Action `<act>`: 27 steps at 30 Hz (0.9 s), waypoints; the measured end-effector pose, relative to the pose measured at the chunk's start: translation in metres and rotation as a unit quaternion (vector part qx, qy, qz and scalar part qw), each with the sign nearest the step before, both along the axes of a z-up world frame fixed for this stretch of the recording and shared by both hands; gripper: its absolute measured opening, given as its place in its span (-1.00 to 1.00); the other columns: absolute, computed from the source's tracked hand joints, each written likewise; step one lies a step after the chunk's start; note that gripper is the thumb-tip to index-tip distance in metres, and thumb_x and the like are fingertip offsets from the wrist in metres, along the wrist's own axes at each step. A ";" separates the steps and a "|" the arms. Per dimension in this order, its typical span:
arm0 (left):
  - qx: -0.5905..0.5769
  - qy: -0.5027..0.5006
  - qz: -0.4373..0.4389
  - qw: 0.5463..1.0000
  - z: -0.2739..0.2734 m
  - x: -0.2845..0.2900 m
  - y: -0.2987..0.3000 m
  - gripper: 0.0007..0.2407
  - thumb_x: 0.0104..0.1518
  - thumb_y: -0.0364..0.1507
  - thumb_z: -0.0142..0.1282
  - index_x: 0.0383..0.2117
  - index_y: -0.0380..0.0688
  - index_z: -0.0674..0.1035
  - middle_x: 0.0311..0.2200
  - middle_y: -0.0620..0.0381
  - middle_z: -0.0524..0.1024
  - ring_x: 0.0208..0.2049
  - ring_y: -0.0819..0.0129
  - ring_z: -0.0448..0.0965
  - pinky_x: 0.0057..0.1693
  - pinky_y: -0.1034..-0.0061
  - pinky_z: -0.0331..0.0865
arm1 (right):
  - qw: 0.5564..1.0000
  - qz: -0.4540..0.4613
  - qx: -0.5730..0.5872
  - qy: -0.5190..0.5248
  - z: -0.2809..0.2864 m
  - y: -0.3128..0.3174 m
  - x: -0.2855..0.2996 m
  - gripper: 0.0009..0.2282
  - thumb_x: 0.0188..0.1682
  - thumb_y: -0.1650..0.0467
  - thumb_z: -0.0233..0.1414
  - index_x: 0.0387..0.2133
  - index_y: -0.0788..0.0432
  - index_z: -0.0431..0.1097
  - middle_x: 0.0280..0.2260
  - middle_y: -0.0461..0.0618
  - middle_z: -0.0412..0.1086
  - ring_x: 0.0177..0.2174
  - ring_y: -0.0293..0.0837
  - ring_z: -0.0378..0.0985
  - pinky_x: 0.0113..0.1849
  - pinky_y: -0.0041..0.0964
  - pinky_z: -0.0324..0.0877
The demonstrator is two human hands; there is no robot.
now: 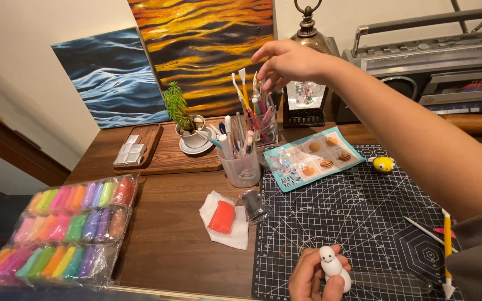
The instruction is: The person assembles a small white clay snowman by attaching three stacked spheres and adding black clay facial features. They then handle red and black clay pieces, shaping them into small forms on a cutting mat.
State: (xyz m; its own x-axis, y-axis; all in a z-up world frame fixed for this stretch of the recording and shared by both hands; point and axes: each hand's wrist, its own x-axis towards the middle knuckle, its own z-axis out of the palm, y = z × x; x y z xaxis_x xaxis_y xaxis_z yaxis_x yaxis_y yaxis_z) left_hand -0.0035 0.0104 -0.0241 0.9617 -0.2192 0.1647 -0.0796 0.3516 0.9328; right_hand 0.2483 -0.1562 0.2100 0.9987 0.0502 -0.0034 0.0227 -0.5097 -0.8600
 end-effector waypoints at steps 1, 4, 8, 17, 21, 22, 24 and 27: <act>0.001 0.002 0.000 1.000 0.000 0.000 0.001 -0.71 -0.08 -0.37 0.19 -0.24 -0.24 0.68 -0.37 0.07 0.62 -0.41 0.33 0.75 -0.22 0.54 0.71 | 1.000 0.000 0.001 0.002 -0.001 -0.002 -0.001 -0.59 -0.02 0.52 -0.40 0.09 0.16 0.19 -0.22 0.07 0.42 -0.35 -0.14 0.54 -0.28 -0.23 0.45; -0.007 -0.029 -0.010 1.000 0.003 0.001 0.003 -0.66 -0.01 -0.25 0.19 -0.20 -0.24 0.65 -0.34 0.06 0.60 -0.39 0.34 0.71 -0.21 0.55 0.65 | 1.000 -0.001 0.005 -0.017 -0.004 -0.008 -0.007 -0.64 -0.01 0.53 -0.35 0.03 0.17 0.24 -0.27 0.02 0.41 -0.31 -0.15 0.57 -0.25 -0.25 0.49; -0.016 -0.034 -0.027 0.999 0.011 0.000 0.006 -0.62 0.02 -0.19 0.17 -0.18 -0.26 0.63 -0.32 0.07 0.58 -0.35 0.33 0.69 -0.18 0.54 0.64 | 0.994 -0.029 -0.095 -0.053 -0.015 -0.017 -0.014 -0.73 0.01 0.53 -0.19 -0.06 0.15 0.34 -0.28 0.01 0.46 -0.42 -0.24 0.49 -0.43 -0.40 0.44; -0.005 -0.062 -0.051 0.997 0.016 -0.001 0.010 -0.70 0.07 -0.30 0.10 -0.19 -0.28 0.57 -0.22 -0.02 0.56 -0.30 0.28 0.66 -0.15 0.46 0.62 | 0.924 0.026 -0.378 -0.057 -0.067 -0.009 0.000 -0.78 -0.05 0.28 0.12 -0.21 0.10 0.53 -0.31 -0.04 0.54 -0.33 -0.14 0.54 -0.23 -0.23 0.44; -0.001 -0.061 -0.065 0.996 0.018 0.000 0.012 -0.69 0.09 -0.27 0.10 -0.18 -0.28 0.56 -0.18 -0.04 0.55 -0.29 0.27 0.66 -0.13 0.46 0.63 | 0.912 0.020 -0.393 -0.119 -0.066 -0.010 0.006 -0.77 -0.01 0.21 0.09 -0.30 0.08 0.57 -0.41 -0.05 0.55 -0.46 -0.12 0.53 -0.40 -0.20 0.40; -0.001 -0.062 -0.065 0.996 0.018 0.000 0.011 -0.69 0.09 -0.27 0.10 -0.18 -0.28 0.56 -0.18 -0.04 0.55 -0.29 0.27 0.66 -0.13 0.46 0.63 | 0.911 0.019 -0.393 -0.120 -0.060 -0.009 0.004 -0.77 -0.01 0.21 0.09 -0.30 0.08 0.57 -0.41 -0.05 0.55 -0.46 -0.12 0.53 -0.40 -0.20 0.40; -0.003 -0.047 -0.059 0.997 0.016 -0.001 0.010 -0.71 0.06 -0.32 0.12 -0.19 -0.27 0.57 -0.18 -0.02 0.56 -0.27 0.27 0.67 -0.11 0.45 0.65 | 0.918 -0.001 -0.374 -0.134 -0.050 -0.007 0.001 -0.77 0.05 0.23 0.05 -0.30 0.11 0.56 -0.48 -0.03 0.53 -0.59 -0.18 0.42 -0.47 -0.25 0.38; -0.013 -0.047 -0.058 0.997 0.016 0.000 0.009 -0.67 0.07 -0.26 0.13 -0.18 -0.28 0.58 -0.19 -0.02 0.55 -0.28 0.26 0.67 -0.12 0.46 0.65 | 0.916 -0.029 -0.369 -0.154 -0.037 -0.010 -0.003 -0.80 0.04 0.24 0.07 -0.39 0.09 0.54 -0.51 -0.05 0.48 -0.50 -0.09 0.44 -0.46 -0.14 0.29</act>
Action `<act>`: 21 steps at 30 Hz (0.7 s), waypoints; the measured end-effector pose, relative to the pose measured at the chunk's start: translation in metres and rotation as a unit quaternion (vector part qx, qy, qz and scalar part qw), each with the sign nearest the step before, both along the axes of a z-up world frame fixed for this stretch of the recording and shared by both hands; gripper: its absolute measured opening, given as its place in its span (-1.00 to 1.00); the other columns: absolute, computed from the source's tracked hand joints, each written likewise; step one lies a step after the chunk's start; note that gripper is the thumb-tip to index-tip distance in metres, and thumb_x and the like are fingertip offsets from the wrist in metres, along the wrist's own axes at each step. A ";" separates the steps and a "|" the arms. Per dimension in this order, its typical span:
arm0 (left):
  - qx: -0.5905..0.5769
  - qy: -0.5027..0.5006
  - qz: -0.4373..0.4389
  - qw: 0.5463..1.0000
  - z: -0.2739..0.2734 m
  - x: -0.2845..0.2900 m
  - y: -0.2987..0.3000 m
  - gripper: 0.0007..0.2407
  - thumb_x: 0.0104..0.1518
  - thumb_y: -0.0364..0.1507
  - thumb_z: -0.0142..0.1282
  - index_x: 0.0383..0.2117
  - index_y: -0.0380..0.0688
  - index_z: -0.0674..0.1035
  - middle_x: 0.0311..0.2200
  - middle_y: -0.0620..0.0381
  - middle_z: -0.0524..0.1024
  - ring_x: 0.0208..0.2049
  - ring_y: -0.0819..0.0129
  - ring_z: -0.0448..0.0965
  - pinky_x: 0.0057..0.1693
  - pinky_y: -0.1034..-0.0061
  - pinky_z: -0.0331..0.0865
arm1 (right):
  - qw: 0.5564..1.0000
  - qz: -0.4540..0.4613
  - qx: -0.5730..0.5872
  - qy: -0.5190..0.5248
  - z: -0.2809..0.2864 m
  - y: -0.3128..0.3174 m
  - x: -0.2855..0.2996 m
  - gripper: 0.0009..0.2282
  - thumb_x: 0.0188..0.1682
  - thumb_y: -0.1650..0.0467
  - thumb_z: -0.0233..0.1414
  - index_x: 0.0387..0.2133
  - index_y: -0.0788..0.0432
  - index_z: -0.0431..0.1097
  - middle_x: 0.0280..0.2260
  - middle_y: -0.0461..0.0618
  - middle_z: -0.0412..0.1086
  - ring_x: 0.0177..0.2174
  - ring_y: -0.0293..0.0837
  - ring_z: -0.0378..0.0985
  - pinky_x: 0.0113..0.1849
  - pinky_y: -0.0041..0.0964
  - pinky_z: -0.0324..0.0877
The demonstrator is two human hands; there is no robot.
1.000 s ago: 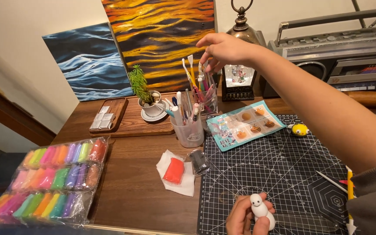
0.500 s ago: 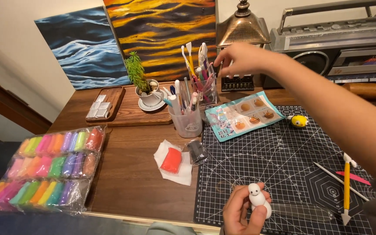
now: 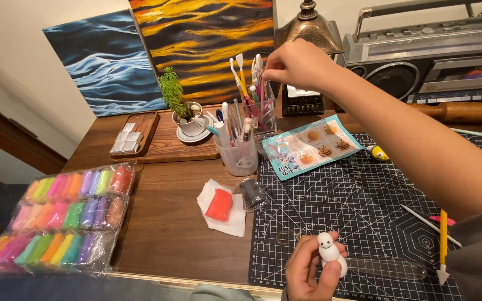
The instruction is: The person assembles a small white clay snowman by attaching three stacked spheres and adding black clay facial features. They then handle red and black clay pieces, shaping them into small forms on a cutting mat.
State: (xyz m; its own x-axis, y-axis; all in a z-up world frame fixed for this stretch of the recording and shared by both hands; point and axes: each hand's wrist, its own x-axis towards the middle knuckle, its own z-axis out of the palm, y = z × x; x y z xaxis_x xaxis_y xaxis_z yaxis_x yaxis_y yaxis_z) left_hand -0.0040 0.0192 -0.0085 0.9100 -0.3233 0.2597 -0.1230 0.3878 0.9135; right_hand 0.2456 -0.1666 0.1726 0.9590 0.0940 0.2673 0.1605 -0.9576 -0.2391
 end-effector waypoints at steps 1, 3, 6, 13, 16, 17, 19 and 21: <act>0.000 -0.001 -0.001 1.000 0.001 -0.001 0.000 -0.67 0.07 -0.26 0.13 -0.18 -0.28 0.58 -0.19 -0.02 0.55 -0.28 0.26 0.67 -0.12 0.46 0.65 | 1.000 -0.001 0.000 -0.001 0.000 -0.001 0.000 -0.80 0.04 0.24 0.07 -0.39 0.09 0.54 -0.51 -0.05 0.48 -0.50 -0.09 0.44 -0.46 -0.14 0.29; 0.016 0.022 0.012 1.000 0.004 -0.002 0.000 -0.71 0.01 -0.33 0.14 -0.19 -0.23 0.62 -0.25 0.05 0.58 -0.31 0.32 0.69 -0.15 0.54 0.64 | 1.000 0.012 0.027 -0.007 0.002 -0.004 0.001 -0.79 0.03 0.25 0.10 -0.47 0.11 0.54 -0.55 -0.06 0.48 -0.55 -0.14 0.43 -0.47 -0.19 0.26; 0.020 0.026 0.015 0.999 0.002 -0.002 -0.001 -0.69 0.02 -0.29 0.16 -0.18 -0.24 0.63 -0.25 0.05 0.58 -0.32 0.33 0.70 -0.14 0.53 0.66 | 0.997 0.023 0.059 -0.046 -0.002 -0.010 0.003 -0.74 0.05 0.22 0.08 -0.40 0.15 0.56 -0.52 -0.03 0.50 -0.55 -0.15 0.47 -0.47 -0.21 0.32; 0.015 0.027 0.025 0.999 -0.006 -0.001 -0.004 -0.64 0.00 -0.21 0.17 -0.18 -0.20 0.65 -0.32 0.09 0.58 -0.35 0.34 0.71 -0.20 0.55 0.65 | 0.984 0.045 0.175 0.004 0.005 -0.019 -0.010 -0.84 0.04 0.39 -0.01 -0.28 0.17 0.54 -0.43 -0.04 0.53 -0.44 -0.27 0.54 -0.37 -0.36 0.44; 0.021 0.016 0.032 0.999 -0.007 -0.001 -0.004 -0.64 0.00 -0.20 0.17 -0.18 -0.20 0.65 -0.32 0.10 0.59 -0.36 0.34 0.71 -0.23 0.57 0.63 | 0.964 0.029 0.260 0.044 0.006 -0.016 -0.014 -0.83 0.03 0.44 -0.01 -0.20 0.18 0.50 -0.36 -0.04 0.55 -0.32 -0.32 0.59 -0.40 -0.43 0.47; 0.018 0.021 0.029 0.999 -0.006 -0.001 -0.003 -0.64 0.00 -0.21 0.17 -0.19 -0.20 0.65 -0.32 0.09 0.59 -0.36 0.34 0.71 -0.22 0.56 0.64 | 0.963 0.025 0.265 0.044 0.006 -0.015 -0.014 -0.84 0.03 0.44 0.00 -0.20 0.17 0.51 -0.36 -0.03 0.55 -0.33 -0.32 0.59 -0.40 -0.43 0.47; 0.015 0.027 0.027 0.999 -0.006 -0.001 -0.003 -0.65 -0.01 -0.22 0.18 -0.19 -0.20 0.65 -0.32 0.09 0.59 -0.35 0.33 0.71 -0.20 0.56 0.65 | 0.962 0.022 0.270 0.044 0.001 -0.012 -0.013 -0.85 0.02 0.44 0.02 -0.20 0.16 0.51 -0.35 -0.03 0.55 -0.34 -0.32 0.59 -0.40 -0.44 0.48; 0.009 0.007 0.020 1.000 -0.007 0.000 -0.003 -0.68 0.02 -0.27 0.15 -0.18 -0.22 0.63 -0.30 0.06 0.57 -0.34 0.31 0.71 -0.18 0.54 0.65 | 0.970 -0.024 0.235 0.062 -0.008 -0.007 -0.009 -0.85 0.03 0.42 0.03 -0.20 0.14 0.51 -0.35 -0.01 0.55 -0.37 -0.29 0.59 -0.32 -0.45 0.52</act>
State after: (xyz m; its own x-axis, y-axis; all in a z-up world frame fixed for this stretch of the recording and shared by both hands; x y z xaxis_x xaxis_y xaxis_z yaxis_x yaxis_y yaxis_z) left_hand -0.0043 0.0166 -0.0151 0.9255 -0.2920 0.2413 -0.1251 0.3655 0.9224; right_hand 0.2368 -0.1736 0.1646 0.9870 -0.0546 0.1515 0.0609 -0.7443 -0.6650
